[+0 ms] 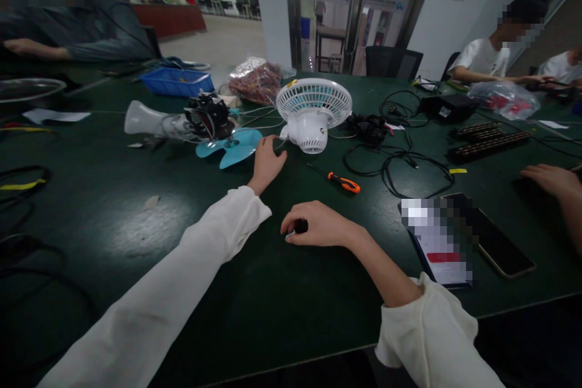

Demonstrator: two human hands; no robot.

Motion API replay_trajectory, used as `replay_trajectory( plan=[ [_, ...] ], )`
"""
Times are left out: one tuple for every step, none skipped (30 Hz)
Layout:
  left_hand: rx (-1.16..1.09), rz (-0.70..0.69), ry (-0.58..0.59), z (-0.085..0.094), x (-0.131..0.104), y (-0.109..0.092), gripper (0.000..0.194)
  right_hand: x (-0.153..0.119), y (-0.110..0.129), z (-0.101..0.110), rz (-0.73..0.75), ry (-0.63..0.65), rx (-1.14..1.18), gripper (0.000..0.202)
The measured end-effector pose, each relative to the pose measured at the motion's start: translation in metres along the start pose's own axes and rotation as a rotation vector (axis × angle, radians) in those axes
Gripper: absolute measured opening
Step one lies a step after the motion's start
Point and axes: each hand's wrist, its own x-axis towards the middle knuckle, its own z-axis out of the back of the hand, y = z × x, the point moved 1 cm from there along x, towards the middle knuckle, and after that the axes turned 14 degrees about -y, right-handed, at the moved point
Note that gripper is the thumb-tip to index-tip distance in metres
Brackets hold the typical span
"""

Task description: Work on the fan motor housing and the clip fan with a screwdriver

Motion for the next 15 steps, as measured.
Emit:
replay_trajectory(
  plan=[
    [-0.001,0.019,0.017,-0.002,0.001,0.003,0.040,0.000,0.000,0.000,0.003,0.001,0.000,0.014],
    [0.000,0.029,0.036,-0.004,0.002,0.005,0.037,0.000,0.001,0.000,0.007,0.001,0.001,0.014],
    [-0.003,0.036,0.053,-0.005,0.003,0.007,0.035,0.000,0.001,0.000,0.012,0.003,-0.002,0.014],
    [-0.006,0.040,0.067,-0.006,0.003,0.008,0.034,0.000,0.002,-0.001,0.019,0.003,-0.011,0.014],
    [-0.009,0.042,0.075,-0.006,0.003,0.008,0.033,0.000,0.002,-0.001,0.030,-0.004,-0.033,0.014],
    [-0.009,0.043,0.079,-0.006,0.003,0.007,0.033,0.001,0.002,0.000,0.043,-0.024,-0.072,0.014],
    [-0.009,0.045,0.079,-0.006,0.002,0.007,0.033,0.001,0.001,0.000,0.055,-0.062,-0.129,0.014],
    [-0.007,0.047,0.078,-0.005,0.002,0.006,0.033,0.001,-0.001,0.002,0.063,-0.117,-0.202,0.014],
    [-0.006,0.049,0.077,-0.005,0.001,0.005,0.033,0.002,-0.004,0.004,0.063,-0.187,-0.287,0.015],
    [-0.004,0.051,0.076,-0.004,0.001,0.004,0.034,0.002,-0.007,0.007,0.052,-0.261,-0.377,0.016],
    [-0.002,0.052,0.076,-0.004,0.001,0.003,0.034,0.001,-0.011,0.011,0.029,-0.331,-0.468,0.018],
    [0.000,0.052,0.077,-0.003,0.001,0.002,0.034,0.000,-0.016,0.014,-0.006,-0.387,-0.556,0.023],
    [0.002,0.052,0.080,-0.003,0.001,0.002,0.034,-0.001,-0.021,0.018,-0.050,-0.427,-0.637,0.028],
    [0.003,0.051,0.083,-0.002,0.001,0.001,0.034,-0.002,-0.025,0.022,-0.099,-0.449,-0.711,0.033],
    [0.005,0.050,0.086,-0.002,0.001,0.001,0.034,-0.004,-0.029,0.026,-0.150,-0.457,-0.777,0.037]
  ],
)
